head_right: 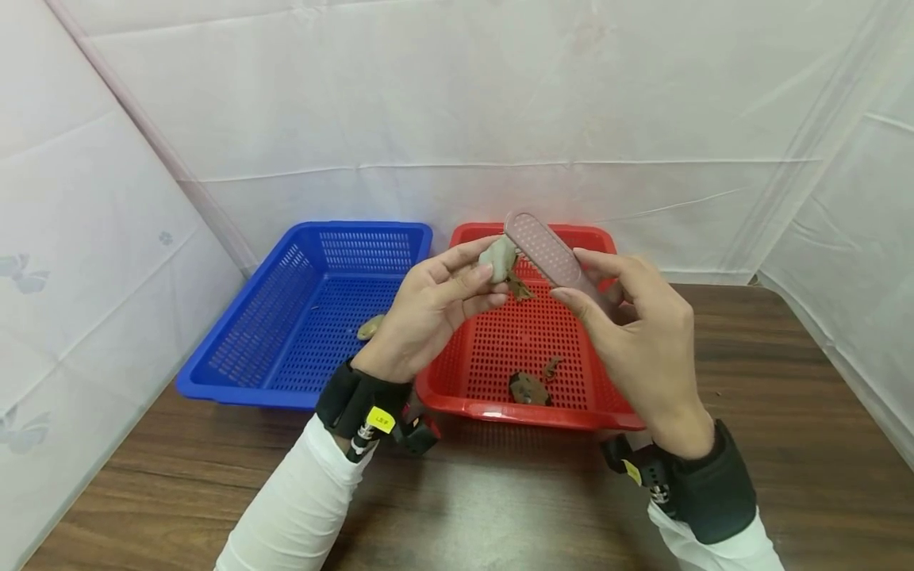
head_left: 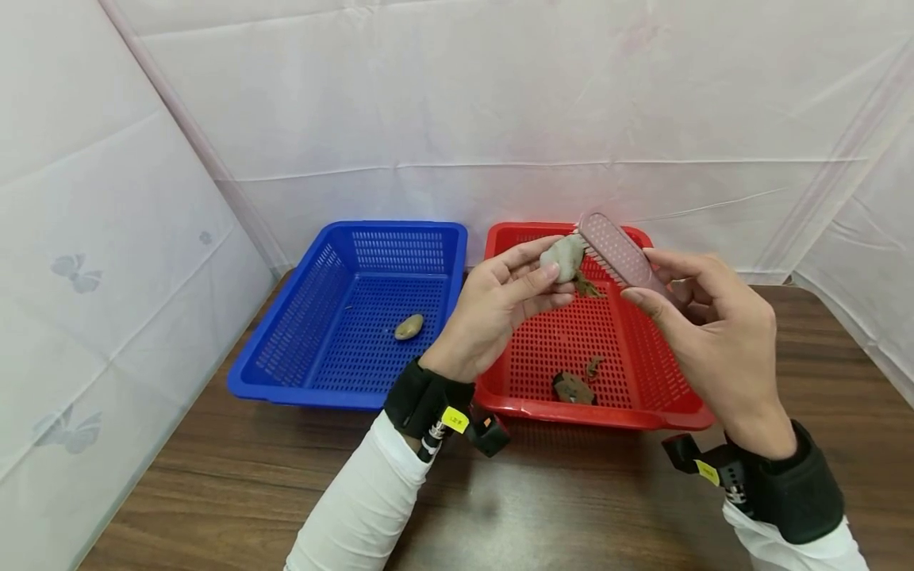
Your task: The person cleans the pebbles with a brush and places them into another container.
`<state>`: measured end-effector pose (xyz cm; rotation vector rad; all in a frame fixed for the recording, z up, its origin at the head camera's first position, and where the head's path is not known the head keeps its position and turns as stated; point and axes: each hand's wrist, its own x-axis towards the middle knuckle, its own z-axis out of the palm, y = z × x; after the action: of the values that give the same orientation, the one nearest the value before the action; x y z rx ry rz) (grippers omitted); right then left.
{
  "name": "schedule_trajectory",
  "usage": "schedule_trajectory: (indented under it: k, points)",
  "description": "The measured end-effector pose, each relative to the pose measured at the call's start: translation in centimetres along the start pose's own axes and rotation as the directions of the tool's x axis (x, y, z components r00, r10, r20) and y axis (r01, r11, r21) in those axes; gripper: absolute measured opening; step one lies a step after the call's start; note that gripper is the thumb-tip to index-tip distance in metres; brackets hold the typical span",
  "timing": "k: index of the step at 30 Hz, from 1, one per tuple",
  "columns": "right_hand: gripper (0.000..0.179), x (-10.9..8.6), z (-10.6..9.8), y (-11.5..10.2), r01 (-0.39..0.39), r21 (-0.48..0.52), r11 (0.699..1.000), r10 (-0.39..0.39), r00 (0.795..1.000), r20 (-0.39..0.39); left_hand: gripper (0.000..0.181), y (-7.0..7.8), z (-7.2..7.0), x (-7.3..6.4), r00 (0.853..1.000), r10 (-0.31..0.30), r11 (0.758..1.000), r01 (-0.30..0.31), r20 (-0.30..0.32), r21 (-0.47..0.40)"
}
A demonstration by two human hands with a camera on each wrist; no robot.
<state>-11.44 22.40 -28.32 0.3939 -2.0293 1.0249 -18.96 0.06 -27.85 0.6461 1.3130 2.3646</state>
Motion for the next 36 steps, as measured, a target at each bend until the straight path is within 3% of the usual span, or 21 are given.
schedule_trajectory:
  k: [5, 8, 17, 29, 36]
  points:
    - [0.047, -0.14, 0.34, 0.02, -0.011, 0.051, 0.999, 0.010, 1.000, 0.024, 0.043, 0.15, -0.15, 0.16, 0.998, -0.061, 0.991, 0.065, 0.033, -0.118]
    - [0.047, -0.26, 0.62, 0.14, -0.012, 0.059, 0.998, 0.010, 0.999, 0.039, 0.044, 0.17, -0.23, 0.17, 0.995, -0.084, 0.987, 0.091, 0.058, -0.133]
    - [0.045, -0.25, 0.75, 0.31, -0.004, 0.027, 1.000, 0.003, 1.000, 0.028, 0.045, 0.29, -0.29, -0.05, 0.987, -0.099, 0.995, 0.099, 0.123, 0.008]
    - [0.045, -0.22, 0.78, 0.19, -0.012, -0.042, 0.999, 0.013, 1.000, 0.008, 0.040, 0.06, -0.34, -0.30, 0.989, -0.100, 0.987, 0.085, 0.109, 0.136]
    - [0.054, -0.19, 0.50, 0.10, 0.028, -0.068, 0.997, -0.021, 0.996, 0.088, 0.038, 0.22, -0.29, -0.52, 0.985, -0.102, 0.986, 0.081, 0.142, 0.145]
